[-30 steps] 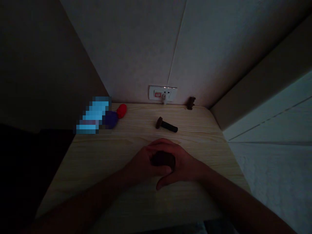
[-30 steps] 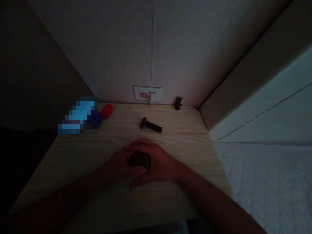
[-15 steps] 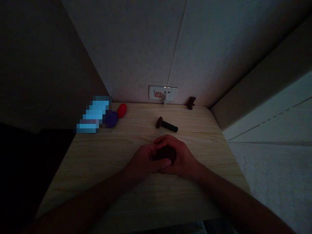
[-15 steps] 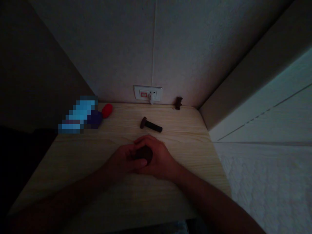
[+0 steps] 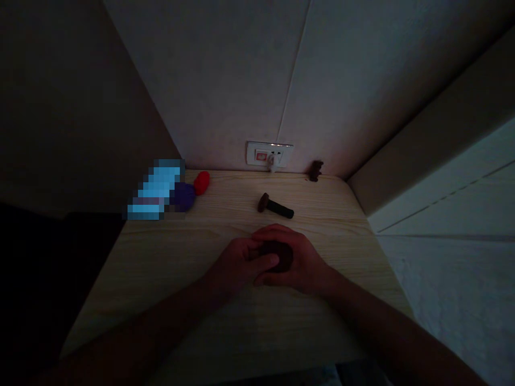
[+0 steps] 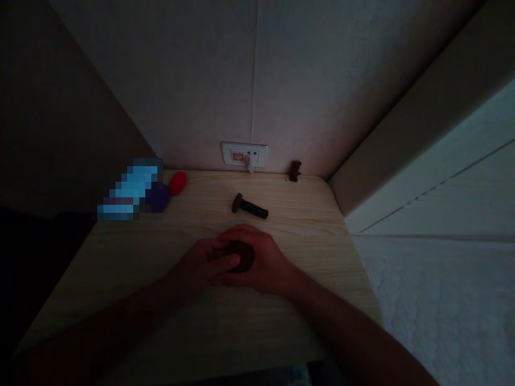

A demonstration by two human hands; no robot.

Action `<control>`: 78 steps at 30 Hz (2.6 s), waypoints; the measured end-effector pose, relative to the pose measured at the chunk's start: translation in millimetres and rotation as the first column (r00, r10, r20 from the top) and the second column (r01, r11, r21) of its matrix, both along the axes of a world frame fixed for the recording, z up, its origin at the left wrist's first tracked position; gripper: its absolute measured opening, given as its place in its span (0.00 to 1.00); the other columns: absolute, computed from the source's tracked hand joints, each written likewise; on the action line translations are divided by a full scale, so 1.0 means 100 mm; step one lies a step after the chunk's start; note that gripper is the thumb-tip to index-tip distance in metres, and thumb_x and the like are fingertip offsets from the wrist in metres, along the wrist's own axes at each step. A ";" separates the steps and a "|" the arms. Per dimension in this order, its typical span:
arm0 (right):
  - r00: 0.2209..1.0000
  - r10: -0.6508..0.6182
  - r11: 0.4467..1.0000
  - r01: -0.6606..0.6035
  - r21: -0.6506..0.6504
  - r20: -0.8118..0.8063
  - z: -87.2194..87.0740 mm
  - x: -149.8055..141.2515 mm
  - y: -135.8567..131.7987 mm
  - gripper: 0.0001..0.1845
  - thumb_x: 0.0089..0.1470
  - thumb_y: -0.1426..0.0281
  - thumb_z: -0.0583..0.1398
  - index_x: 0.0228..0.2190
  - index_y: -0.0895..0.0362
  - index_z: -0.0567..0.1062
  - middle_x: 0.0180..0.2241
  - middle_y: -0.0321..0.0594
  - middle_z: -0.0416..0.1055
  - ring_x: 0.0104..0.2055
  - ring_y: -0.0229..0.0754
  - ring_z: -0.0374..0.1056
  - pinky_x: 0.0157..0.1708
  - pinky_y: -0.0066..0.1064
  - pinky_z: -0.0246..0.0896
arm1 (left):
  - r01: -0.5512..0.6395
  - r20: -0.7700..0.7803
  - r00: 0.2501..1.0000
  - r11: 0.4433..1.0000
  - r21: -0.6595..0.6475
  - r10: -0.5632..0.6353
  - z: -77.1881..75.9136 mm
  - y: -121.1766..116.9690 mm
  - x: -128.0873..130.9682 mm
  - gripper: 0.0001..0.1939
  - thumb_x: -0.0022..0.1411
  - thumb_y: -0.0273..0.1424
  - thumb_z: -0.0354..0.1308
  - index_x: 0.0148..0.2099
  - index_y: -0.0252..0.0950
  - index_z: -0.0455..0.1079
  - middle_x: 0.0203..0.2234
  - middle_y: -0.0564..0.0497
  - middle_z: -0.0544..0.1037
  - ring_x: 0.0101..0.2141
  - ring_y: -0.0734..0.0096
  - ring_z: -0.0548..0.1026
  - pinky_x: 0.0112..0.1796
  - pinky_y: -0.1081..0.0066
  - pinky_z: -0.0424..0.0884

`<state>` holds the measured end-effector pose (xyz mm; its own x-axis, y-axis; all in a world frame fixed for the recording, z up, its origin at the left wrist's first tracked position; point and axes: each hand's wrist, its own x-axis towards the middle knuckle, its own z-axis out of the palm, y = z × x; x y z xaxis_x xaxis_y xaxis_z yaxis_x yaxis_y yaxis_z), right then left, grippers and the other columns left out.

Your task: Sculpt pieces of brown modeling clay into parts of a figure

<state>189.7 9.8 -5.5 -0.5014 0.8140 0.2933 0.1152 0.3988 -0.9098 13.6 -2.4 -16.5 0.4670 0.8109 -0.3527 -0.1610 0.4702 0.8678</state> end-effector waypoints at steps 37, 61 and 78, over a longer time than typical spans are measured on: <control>0.994 0.012 0.998 -0.020 0.067 0.110 0.04 -0.06 -0.01 0.40 0.36 0.60 0.78 0.51 0.53 0.75 0.47 0.44 0.76 0.48 0.49 0.73 0.50 0.42 0.70 | -0.017 0.013 1.000 1.000 -0.023 0.017 0.06 -0.01 0.05 0.07 0.51 0.31 0.68 0.31 0.34 0.75 0.23 0.55 0.76 0.25 0.75 0.72 0.30 0.74 0.67; 0.990 0.094 0.996 -0.093 -0.014 0.106 0.02 0.01 -0.01 0.43 0.38 0.59 0.77 0.56 0.54 0.74 0.47 0.43 0.78 0.46 0.48 0.75 0.47 0.39 0.70 | 0.060 -0.019 0.998 0.998 0.011 -0.060 -0.02 0.00 0.00 0.11 0.51 0.34 0.68 0.34 0.32 0.78 0.28 0.50 0.80 0.29 0.70 0.75 0.32 0.71 0.69; 0.994 0.048 0.998 -0.043 -0.054 0.098 0.00 0.01 -0.03 0.45 0.37 0.61 0.78 0.57 0.52 0.73 0.46 0.41 0.78 0.47 0.47 0.75 0.48 0.38 0.70 | 0.104 0.054 0.993 0.994 0.009 -0.105 -0.02 0.01 -0.02 0.13 0.51 0.35 0.69 0.37 0.33 0.77 0.30 0.51 0.80 0.31 0.70 0.75 0.31 0.72 0.68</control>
<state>190.7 6.6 -5.8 -0.5623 0.8027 0.1987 0.1886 0.3585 -0.9143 11.7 -1.5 -18.2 0.5679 0.7586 -0.3194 -0.1587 0.4816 0.8619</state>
